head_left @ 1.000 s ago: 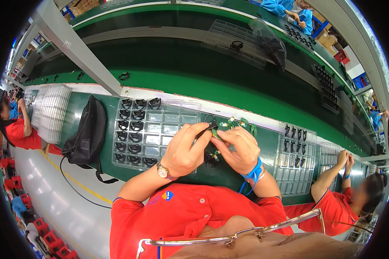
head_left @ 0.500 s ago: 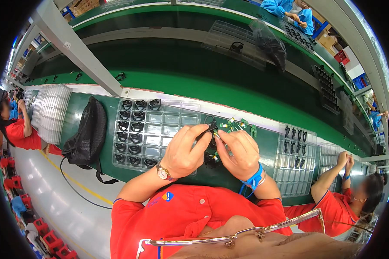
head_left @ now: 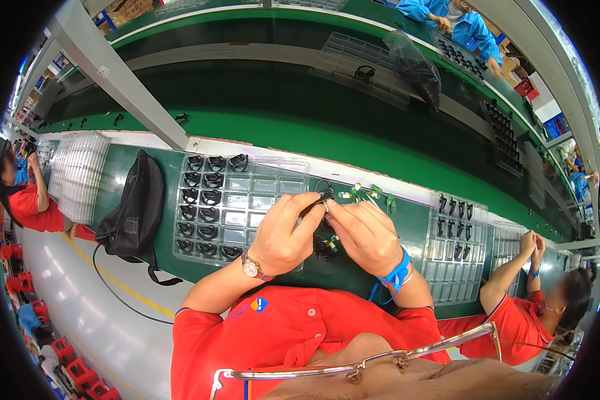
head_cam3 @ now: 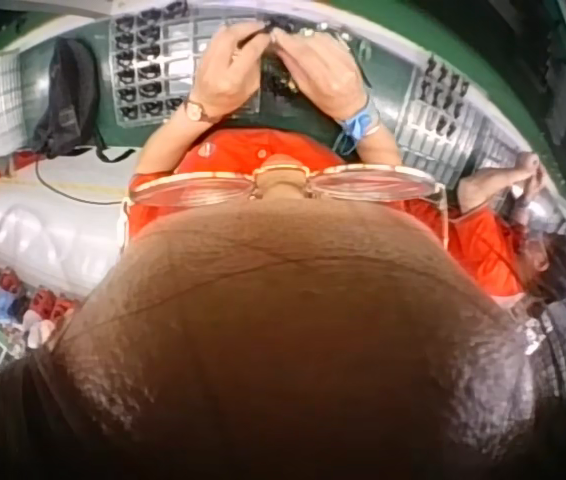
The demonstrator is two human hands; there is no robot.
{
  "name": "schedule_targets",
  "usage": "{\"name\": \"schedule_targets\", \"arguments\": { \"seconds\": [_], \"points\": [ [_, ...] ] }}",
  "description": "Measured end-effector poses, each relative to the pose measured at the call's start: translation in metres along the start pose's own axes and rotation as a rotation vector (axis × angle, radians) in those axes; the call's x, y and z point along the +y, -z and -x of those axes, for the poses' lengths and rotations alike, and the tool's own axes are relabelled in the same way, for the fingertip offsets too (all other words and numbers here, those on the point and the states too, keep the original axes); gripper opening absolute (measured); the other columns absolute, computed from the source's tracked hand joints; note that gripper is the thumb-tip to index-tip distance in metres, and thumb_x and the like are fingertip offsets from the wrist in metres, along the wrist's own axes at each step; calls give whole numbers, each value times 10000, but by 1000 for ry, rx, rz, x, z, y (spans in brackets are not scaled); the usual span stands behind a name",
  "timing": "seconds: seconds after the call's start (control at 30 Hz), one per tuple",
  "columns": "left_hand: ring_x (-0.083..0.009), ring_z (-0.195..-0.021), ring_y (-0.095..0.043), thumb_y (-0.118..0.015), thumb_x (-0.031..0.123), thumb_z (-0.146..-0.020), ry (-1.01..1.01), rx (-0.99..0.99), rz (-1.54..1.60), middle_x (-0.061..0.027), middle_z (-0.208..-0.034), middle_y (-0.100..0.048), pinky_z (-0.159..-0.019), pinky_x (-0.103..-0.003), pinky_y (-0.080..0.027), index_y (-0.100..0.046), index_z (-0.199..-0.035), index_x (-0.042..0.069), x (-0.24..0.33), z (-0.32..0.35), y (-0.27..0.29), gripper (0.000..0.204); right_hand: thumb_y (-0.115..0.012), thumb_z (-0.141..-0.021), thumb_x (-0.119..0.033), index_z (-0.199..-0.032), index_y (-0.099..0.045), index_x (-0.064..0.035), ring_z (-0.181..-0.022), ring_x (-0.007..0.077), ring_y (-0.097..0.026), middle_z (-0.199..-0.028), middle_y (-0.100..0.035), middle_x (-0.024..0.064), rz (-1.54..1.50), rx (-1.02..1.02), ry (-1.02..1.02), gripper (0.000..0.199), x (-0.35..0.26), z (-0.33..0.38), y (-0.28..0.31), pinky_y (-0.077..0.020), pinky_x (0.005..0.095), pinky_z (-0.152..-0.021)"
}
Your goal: Assembling small electronic components onto printed circuit boards at a factory workstation.
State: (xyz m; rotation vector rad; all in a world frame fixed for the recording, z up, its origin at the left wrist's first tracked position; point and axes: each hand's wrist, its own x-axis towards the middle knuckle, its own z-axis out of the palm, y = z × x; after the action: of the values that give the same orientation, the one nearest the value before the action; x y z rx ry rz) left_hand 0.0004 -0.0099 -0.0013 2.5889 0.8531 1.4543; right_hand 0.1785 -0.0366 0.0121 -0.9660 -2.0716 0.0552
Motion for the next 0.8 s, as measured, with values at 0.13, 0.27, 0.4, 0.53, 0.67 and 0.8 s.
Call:
{"name": "schedule_targets", "arguments": {
  "seconds": [0.13,0.27,0.4,0.53,0.67,0.8],
  "points": [
    [-289,-747,-591,-595,-123,-614,11,4,48,-172,-983,-574,-622,-347,-506,-606,-929,-69,3,1,0,320,-733,-689,12,-1082,-615,38,-684,245,-582,-853,-592,115,-12,26,141,412,13,-1,2,-484,344,-602],
    [-297,-750,-594,-587,-135,-619,54,4,89,-172,-973,-573,-629,-350,-506,-603,-936,-69,3,-1,0,324,-701,-697,6,-1066,-630,34,-730,257,-608,-896,-595,122,-39,28,162,377,15,-1,-1,-516,342,-625],
    [-296,-755,-595,-584,-136,-627,69,-10,64,-169,-965,-572,-629,-350,-505,-599,-937,-67,2,2,0,318,-651,-712,-6,-1070,-630,38,-760,264,-623,-923,-596,132,-19,-39,180,361,21,-3,2,-534,344,-654],
    [-297,-769,-600,-582,-132,-636,60,-12,48,-169,-971,-573,-640,-349,-510,-600,-933,-62,4,2,0,306,-619,-721,-21,-1045,-631,52,-792,274,-636,-946,-600,143,-3,-13,233,333,26,0,0,-545,353,-675],
    [-296,-799,-618,-578,-124,-650,43,-35,15,-170,-998,-584,-657,-347,-523,-603,-929,-55,4,1,1,288,-616,-726,-11,-1014,-624,72,-848,287,-650,-973,-617,165,49,16,327,300,30,-1,1,-562,360,-728],
    [-285,-781,-640,-598,-120,-682,73,4,60,-164,-989,-618,-629,-328,-534,-593,-907,-42,3,6,-1,238,-632,-744,-2,-994,-620,80,-876,294,-657,-986,-628,183,43,16,328,263,30,-3,0,-568,361,-756]
  ]
}}
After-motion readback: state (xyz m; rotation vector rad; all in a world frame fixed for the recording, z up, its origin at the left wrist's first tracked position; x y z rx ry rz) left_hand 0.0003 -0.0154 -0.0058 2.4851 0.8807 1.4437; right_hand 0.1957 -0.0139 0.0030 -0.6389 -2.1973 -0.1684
